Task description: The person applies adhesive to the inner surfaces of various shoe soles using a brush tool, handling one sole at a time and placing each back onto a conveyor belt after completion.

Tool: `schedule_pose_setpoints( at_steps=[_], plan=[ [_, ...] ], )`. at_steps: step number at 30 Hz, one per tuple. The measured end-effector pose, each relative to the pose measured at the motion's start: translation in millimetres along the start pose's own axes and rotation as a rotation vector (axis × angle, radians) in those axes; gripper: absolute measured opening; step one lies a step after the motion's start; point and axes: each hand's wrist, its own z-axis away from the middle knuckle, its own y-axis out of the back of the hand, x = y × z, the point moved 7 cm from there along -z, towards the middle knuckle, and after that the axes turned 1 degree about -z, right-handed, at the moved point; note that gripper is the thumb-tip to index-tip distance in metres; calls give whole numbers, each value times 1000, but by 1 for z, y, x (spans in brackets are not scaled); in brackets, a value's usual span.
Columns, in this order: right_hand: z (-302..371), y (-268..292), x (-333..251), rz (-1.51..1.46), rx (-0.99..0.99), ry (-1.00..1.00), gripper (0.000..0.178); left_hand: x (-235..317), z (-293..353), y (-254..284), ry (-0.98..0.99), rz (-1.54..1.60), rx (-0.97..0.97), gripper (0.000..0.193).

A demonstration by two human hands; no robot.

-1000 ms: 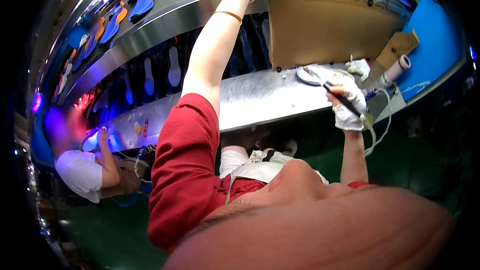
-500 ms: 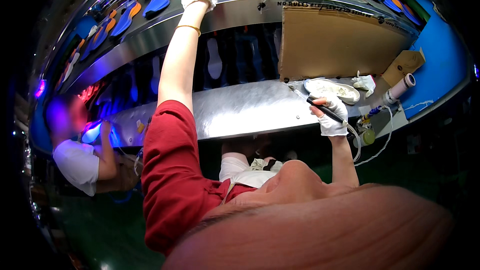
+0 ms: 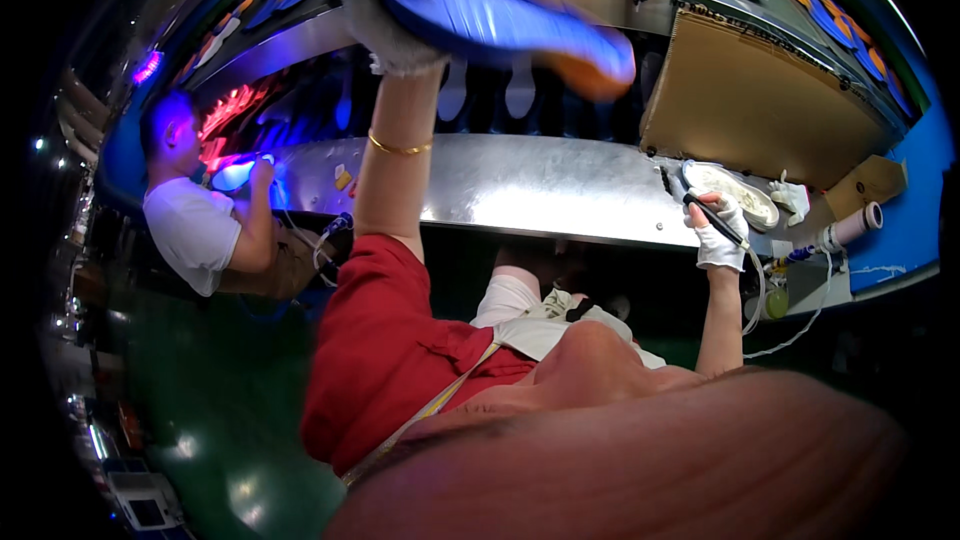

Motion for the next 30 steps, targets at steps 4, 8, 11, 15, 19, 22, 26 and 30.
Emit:
schedule_pose_setpoints(
  at_steps=[4,8,11,15,19,22,26,30],
  plan=[
    [4,-14,18,-180,20,-74,21,-76,105,-26,791,718,-204,54],
    [12,-24,9,-137,-9,-90,18,-116,254,-25,1221,1014,138,64],
    [14,-22,-1,-156,-27,-111,18,-73,307,-44,1355,915,375,77],
    [16,-63,4,-157,-128,-147,17,-66,337,-40,1430,912,322,92],
    [-4,-104,-20,-39,-203,132,13,-106,341,-30,1309,729,566,89],
    [-26,-102,-22,-40,-160,133,12,-112,328,-67,1180,967,500,87],
    [-29,-108,-30,53,-124,242,10,-124,341,-63,1181,527,552,81],
    [-10,-113,-24,-103,-209,200,16,-139,353,-62,1099,770,564,64]
  ],
)
